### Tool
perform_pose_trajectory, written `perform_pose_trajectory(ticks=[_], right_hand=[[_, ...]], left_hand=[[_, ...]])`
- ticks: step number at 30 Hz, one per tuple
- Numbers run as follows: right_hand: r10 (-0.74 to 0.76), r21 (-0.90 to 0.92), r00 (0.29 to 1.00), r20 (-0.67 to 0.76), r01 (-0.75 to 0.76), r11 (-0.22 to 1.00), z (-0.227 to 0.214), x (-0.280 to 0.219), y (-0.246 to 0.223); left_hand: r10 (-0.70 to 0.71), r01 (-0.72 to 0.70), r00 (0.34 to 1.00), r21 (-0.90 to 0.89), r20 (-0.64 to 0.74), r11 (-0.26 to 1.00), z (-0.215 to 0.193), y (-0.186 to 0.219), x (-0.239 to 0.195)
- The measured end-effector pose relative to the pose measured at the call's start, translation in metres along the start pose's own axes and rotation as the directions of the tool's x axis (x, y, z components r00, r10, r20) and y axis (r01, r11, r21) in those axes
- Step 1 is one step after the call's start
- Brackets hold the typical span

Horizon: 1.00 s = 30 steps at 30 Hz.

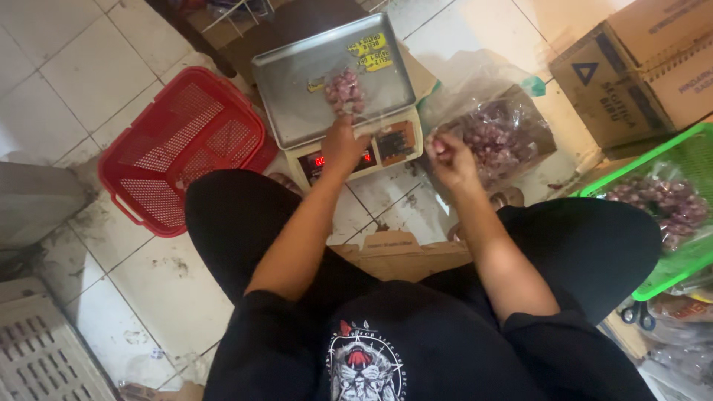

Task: The person weighs portions of shallots on a digital scale, places them into small plastic bags, and seals the bags by hand.

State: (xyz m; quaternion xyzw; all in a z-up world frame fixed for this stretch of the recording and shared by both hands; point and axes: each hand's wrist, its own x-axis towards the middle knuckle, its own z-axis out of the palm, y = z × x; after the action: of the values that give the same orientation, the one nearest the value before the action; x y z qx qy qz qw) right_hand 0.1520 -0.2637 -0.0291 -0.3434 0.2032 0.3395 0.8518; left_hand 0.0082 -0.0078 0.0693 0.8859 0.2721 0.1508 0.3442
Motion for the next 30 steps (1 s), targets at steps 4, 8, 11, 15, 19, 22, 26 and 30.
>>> perform_pose_trajectory(ticks=[4,8,11,15,19,22,26,30], right_hand=[[0.130,-0.090,0.984,0.119,-0.120,0.989,0.029,-0.027,0.019],[0.219,-0.152,0.966,0.136,-0.198,0.968,0.060,-0.048,0.027],[0.287,-0.232,0.953,0.098,-0.258,0.938,0.079,-0.052,0.035],[0.341,-0.314,0.927,0.157,-0.281,0.907,0.100,-0.037,0.049],[0.333,-0.426,0.937,0.103,-0.261,0.866,0.131,-0.008,0.052],[0.366,-0.443,0.904,-0.221,-0.427,0.788,0.149,0.012,0.047],[0.389,-0.410,0.921,-0.004,-0.356,0.840,0.142,0.049,0.050],[0.428,-0.365,0.899,0.095,-0.369,0.855,0.115,0.088,0.054]], left_hand=[[0.049,-0.045,0.998,0.146,-0.024,0.988,-0.003,-0.002,-0.005],[-0.014,0.015,1.000,0.152,-0.008,0.988,0.009,-0.015,0.008],[-0.014,0.006,0.997,0.112,0.072,0.994,0.023,-0.026,0.013],[-0.093,0.093,0.996,-0.086,0.005,0.992,0.044,-0.038,0.018],[-0.012,0.009,0.999,-0.101,-0.035,0.995,0.052,-0.045,0.018],[0.029,-0.037,0.997,-0.108,-0.077,0.993,0.051,-0.044,0.017],[0.032,-0.051,0.993,-0.164,-0.116,0.985,0.045,-0.038,0.017],[0.055,-0.090,0.986,-0.228,-0.155,0.970,0.038,-0.028,0.024]])
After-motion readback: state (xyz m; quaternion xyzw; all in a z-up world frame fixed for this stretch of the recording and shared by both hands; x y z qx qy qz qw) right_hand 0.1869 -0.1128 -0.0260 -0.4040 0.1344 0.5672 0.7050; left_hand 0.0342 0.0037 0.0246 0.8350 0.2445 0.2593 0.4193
